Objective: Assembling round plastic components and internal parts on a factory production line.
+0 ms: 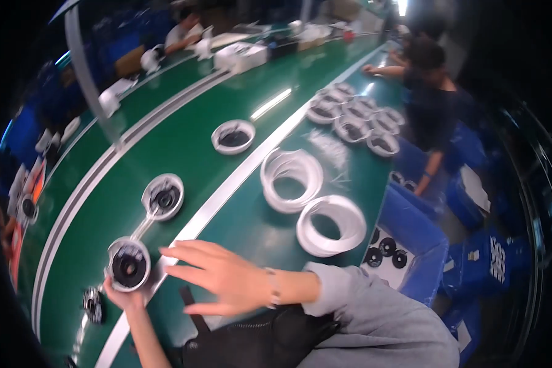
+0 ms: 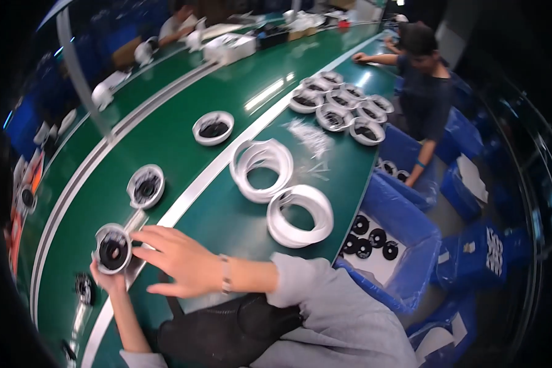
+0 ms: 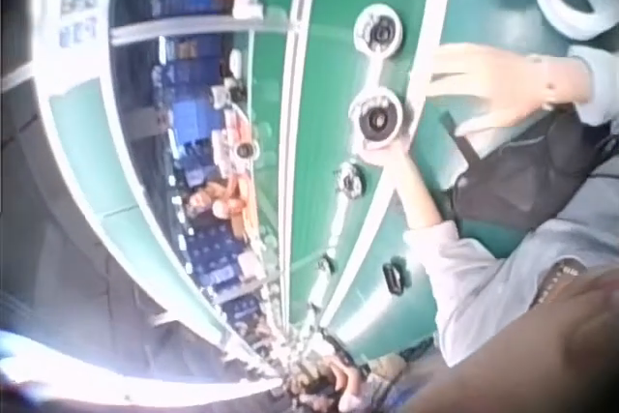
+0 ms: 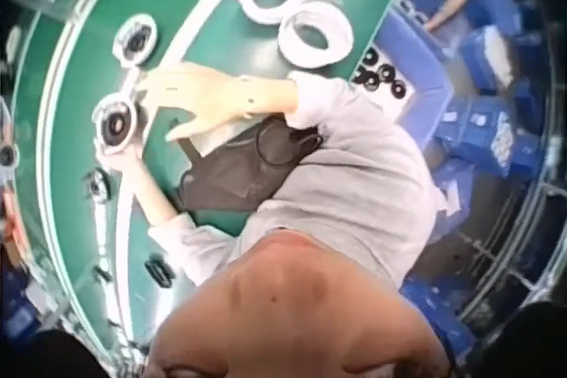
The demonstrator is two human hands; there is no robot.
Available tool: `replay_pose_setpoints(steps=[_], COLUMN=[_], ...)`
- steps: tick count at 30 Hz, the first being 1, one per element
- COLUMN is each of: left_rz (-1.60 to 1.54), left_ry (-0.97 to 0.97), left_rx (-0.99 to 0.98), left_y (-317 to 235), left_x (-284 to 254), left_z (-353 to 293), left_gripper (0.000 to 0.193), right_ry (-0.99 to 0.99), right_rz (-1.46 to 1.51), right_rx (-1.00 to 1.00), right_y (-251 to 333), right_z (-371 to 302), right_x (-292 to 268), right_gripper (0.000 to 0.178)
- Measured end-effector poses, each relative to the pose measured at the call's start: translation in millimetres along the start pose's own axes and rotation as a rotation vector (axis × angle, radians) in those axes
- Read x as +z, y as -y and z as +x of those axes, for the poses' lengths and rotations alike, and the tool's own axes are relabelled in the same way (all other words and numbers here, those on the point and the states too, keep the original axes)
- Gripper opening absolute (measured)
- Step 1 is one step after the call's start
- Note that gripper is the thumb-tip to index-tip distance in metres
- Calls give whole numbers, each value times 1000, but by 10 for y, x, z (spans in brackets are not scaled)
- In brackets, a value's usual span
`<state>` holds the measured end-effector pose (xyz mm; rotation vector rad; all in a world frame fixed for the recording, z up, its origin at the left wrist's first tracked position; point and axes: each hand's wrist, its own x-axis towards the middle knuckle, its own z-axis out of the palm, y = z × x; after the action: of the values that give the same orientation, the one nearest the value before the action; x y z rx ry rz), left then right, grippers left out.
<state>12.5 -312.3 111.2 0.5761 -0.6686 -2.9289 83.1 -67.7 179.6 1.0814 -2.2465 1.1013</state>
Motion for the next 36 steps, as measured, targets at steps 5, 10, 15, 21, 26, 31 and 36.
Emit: replay_pose_setpoints(steps=[5, 10, 15, 21, 26, 31, 36], left_rz=[337, 756, 1193, 1818, 1958, 1880, 1687], left_ry=[113, 26, 86, -197, -391, -224, -214], left_rx=[273, 532, 995, 1461, 791, 1011, 784], left_y=[-580, -598, -1001, -1811, -1284, -1543, -1479], left_x=[-892, -726, -826, -1311, -917, -1282, -1262], left_z=[1039, 1019, 858, 432, 246, 298, 170], left_gripper=[33, 42, 36, 38, 61, 66, 78], right_ry=[-336, -380, -418, -395, -375, 69, 308], right_rz=[-784, -969, -946, -1042, -688, -217, -299], right_rx=[404, 763, 763, 574, 429, 252, 243], right_y=[160, -68, -95, -83, 327, 261, -248], right_z=[-719, -1412, -1440, -1034, -482, 127, 344], right_x=[-1144, -1390, -1465, -1490, -1264, -31, 765], right_gripper=[39, 24, 16, 18, 14, 7, 14])
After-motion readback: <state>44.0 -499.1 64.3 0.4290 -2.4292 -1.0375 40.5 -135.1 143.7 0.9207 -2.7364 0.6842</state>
